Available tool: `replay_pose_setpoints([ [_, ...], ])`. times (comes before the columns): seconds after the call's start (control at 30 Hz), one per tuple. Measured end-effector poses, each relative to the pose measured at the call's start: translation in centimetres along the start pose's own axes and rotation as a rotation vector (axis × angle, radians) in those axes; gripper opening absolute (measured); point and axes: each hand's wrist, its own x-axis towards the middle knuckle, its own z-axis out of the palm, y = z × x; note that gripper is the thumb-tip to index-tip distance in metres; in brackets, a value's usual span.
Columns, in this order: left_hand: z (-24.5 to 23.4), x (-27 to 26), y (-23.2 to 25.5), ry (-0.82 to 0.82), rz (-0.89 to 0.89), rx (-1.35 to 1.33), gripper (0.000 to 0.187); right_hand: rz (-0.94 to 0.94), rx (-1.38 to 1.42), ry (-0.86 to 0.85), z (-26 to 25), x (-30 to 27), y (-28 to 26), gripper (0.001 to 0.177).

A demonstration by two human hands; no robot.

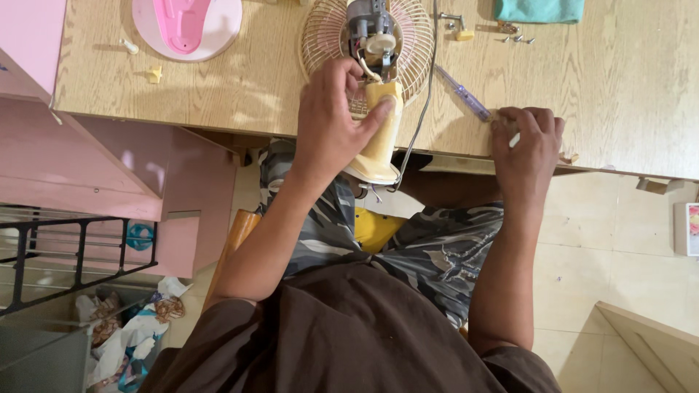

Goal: The person disassembles a small electric fan by removing the rear cover and unscrewing the motor housing. They then reassemble the fan by reattaching the motor, securing the blades, and wiping the blades with a cloth.

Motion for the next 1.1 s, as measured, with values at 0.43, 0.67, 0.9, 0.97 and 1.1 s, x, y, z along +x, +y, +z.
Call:
replay_pose_setpoints([
  [0.43, 1.0, -1.1, 1.2, -0.192, -0.168, -0.119, 0.067, -0.034, 0.030, -0.008, 1.4, 0.7, -1.5, 0.020],
  [0.67, -1.5, -2.5, 0.6, -0.271, -0.182, -0.179, 0.063, 0.023, 0.154, 0.024, 1.7, 0.4, -1.3, 0.012],
  [0.9, -5.6, -2.2, -0.6, -0.488, -0.259, -0.194, 0.062, 0.167, 0.652, 0.147, 2.4, -0.5, -0.8, 0.009],
  [0.97, -5.9, -2.0, -0.6, -0.466, -0.249, -0.209, 0.061, 0.168, 0.791, 0.210, 2.5, -0.5, -0.7, 0.007],
  [1.1, -5.7, -2.1, -0.6, -0.456, -0.258, -0.248, 0.061, 0.237, 0.969, 0.326, 2.0, -1.2, -0.4, 0.005],
])
